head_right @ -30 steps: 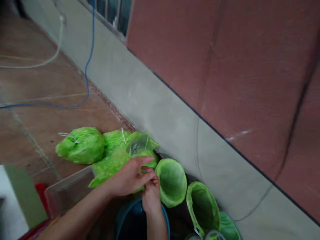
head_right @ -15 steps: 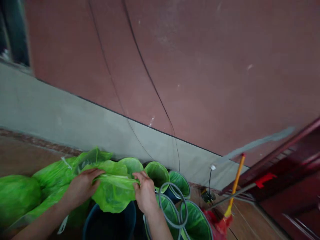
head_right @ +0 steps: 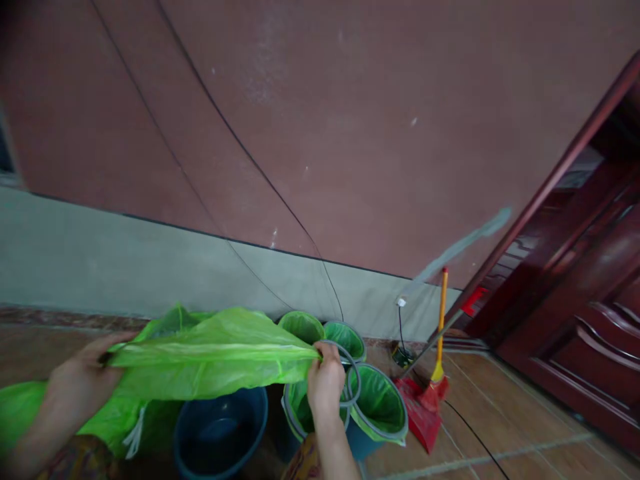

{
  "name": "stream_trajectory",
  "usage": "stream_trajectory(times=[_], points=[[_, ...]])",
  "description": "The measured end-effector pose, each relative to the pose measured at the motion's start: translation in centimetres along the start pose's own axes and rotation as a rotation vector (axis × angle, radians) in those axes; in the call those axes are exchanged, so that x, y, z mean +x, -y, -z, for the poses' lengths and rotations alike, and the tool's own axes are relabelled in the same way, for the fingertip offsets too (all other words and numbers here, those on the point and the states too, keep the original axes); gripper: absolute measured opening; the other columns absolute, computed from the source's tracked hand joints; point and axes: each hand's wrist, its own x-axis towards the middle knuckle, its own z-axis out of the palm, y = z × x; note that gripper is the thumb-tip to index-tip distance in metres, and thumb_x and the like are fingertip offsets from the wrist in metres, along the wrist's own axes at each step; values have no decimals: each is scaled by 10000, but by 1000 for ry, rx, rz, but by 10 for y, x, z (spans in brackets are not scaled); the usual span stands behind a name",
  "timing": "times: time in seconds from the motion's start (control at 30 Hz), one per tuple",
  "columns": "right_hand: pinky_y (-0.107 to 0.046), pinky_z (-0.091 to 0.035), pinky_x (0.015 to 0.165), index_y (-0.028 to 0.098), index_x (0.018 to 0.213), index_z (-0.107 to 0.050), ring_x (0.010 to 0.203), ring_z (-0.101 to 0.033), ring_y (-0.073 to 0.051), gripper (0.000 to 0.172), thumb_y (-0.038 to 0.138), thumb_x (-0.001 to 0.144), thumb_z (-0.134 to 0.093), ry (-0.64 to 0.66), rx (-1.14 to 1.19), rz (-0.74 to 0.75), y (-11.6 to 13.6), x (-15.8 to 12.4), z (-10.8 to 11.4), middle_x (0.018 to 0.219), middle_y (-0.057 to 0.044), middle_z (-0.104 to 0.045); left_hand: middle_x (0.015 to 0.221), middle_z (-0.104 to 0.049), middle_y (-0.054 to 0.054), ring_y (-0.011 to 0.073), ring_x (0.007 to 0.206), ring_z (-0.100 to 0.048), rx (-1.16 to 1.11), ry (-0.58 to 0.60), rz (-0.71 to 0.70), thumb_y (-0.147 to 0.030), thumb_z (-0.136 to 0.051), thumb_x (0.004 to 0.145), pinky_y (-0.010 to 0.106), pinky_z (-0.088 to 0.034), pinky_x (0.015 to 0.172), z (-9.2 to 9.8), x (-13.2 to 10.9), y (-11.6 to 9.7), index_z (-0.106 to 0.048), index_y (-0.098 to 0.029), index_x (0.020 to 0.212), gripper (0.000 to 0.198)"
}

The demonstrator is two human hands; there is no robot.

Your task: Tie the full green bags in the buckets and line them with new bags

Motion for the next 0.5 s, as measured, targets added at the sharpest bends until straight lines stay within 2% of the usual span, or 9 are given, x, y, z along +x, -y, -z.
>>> stream_trajectory(times=[0.07, 0.13, 0.17, 0.23, 0.3, 0.4, 0.5], points=[[-333, -512, 886, 137, 1023, -720, 948, -700, -237, 362, 51, 803, -446, 43, -27, -59, -2, -15, 0, 1062, -118, -718, 517, -647, -36, 197, 449, -599, -66, 86, 133, -202, -479, 684, 296, -512, 516, 2, -9, -7, -704, -145, 1144, 516], [-352, -519, 879, 143, 1111, -711, 956, -703, -257, 352, 93, 822, -516, 177, -90, -92, 2, -32, -2, 1128, -134, -704, 409, -556, -57, 184, 371, -516, -159, 160, 186, -210, -469, 665, 269, -425, 431, 1, -20, -17, -698, -120, 1163, 556], [-378, -518, 893, 142, 1177, -694, 1000, -694, -285, 389, 117, 806, -580, 253, -127, -97, 7, -40, -3, 1186, -151, -686, 418, -571, -51, 183, 373, -517, -212, 191, 187, -211, -468, 647, 265, -408, 418, -1, -24, -22, -699, -116, 1161, 572], [-454, -493, 961, 128, 1289, -643, 1152, -627, -365, 565, 137, 727, -701, 357, -165, -84, 21, -53, -4, 1312, -192, -625, 535, -675, -16, 198, 447, -592, -297, 241, 150, -221, -470, 619, 268, -446, 445, -6, -32, -32, -707, -125, 1146, 585], [-486, -450, 1034, 117, 1319, -621, 1260, -549, -382, 630, 126, 697, -725, 411, -57, -15, 40, -61, -2, 1371, -201, -586, 773, -777, 36, 232, 650, -702, -353, 254, 69, -232, -479, 608, 286, -534, 562, -12, -37, -41, -721, -146, 1111, 565], [-401, -452, 1055, 150, 1287, -635, 1219, -587, -267, 493, 162, 794, -643, 516, 372, 132, 73, -66, -2, 1305, -133, -641, 1061, -780, 78, 262, 940, -722, -376, 242, -74, -241, -485, 610, 331, -580, 788, -14, -45, -56, -734, -165, 1065, 523], [-354, -500, 972, 204, 1214, -669, 1081, -652, -208, 385, 237, 832, -626, 671, 716, 154, 99, -73, -14, 1185, -61, -707, 1093, -768, 80, 254, 1015, -706, -372, 248, -165, -233, -464, 615, 353, -550, 927, -10, -52, -74, -735, -166, 1035, 504]])
